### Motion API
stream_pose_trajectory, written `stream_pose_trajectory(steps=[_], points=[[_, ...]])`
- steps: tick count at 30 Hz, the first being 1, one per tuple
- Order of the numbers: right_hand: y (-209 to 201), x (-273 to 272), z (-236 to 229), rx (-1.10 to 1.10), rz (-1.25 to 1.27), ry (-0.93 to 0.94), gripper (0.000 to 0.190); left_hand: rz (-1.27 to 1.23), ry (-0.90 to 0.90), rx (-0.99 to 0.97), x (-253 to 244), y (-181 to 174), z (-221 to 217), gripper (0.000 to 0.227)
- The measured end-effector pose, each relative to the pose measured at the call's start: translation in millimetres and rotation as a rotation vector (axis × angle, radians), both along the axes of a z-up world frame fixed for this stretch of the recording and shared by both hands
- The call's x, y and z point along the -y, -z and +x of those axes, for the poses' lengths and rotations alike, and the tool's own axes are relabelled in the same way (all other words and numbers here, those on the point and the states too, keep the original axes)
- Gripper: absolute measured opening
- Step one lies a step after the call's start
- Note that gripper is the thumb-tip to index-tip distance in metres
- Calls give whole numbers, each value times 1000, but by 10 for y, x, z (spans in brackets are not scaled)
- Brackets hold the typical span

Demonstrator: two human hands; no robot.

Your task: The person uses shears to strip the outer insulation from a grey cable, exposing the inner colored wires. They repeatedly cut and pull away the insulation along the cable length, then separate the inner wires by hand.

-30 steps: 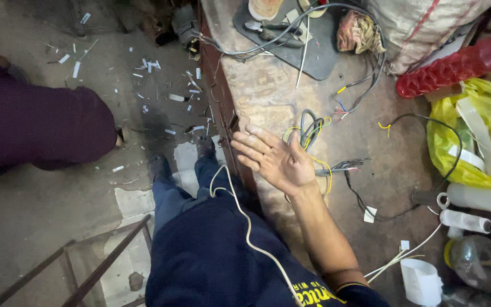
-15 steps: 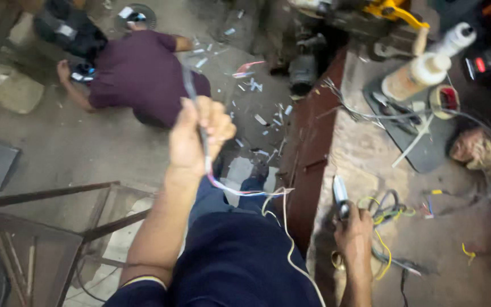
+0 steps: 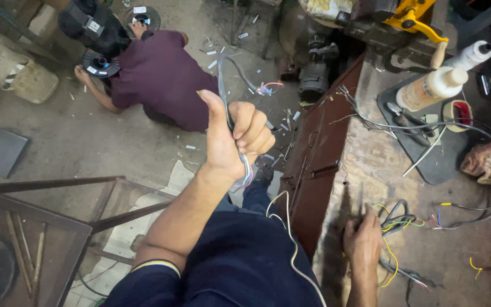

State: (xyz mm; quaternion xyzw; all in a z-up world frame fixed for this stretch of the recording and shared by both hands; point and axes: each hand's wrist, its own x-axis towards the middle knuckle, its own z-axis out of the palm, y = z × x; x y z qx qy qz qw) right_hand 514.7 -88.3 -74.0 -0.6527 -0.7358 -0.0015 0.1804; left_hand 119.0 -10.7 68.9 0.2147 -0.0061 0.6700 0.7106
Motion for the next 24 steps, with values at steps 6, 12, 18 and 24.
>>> stream_pose_trajectory(steps=[6, 12, 18, 24], points=[[-194, -84, 8, -1015, -288, 239, 27, 5, -33, -163, -11, 74, 102, 74], [-803, -162, -1109, -1061, -98, -321, 20, 127, -229, -608, 76, 126, 668, 82], [-989, -384, -1925, -1063, -380, -433, 18, -30, -217, -548, 6, 336, 693, 80], [-745, -361, -2036, -708, -40, -322, 8, -738, -243, -236, -124, 783, 682, 48]])
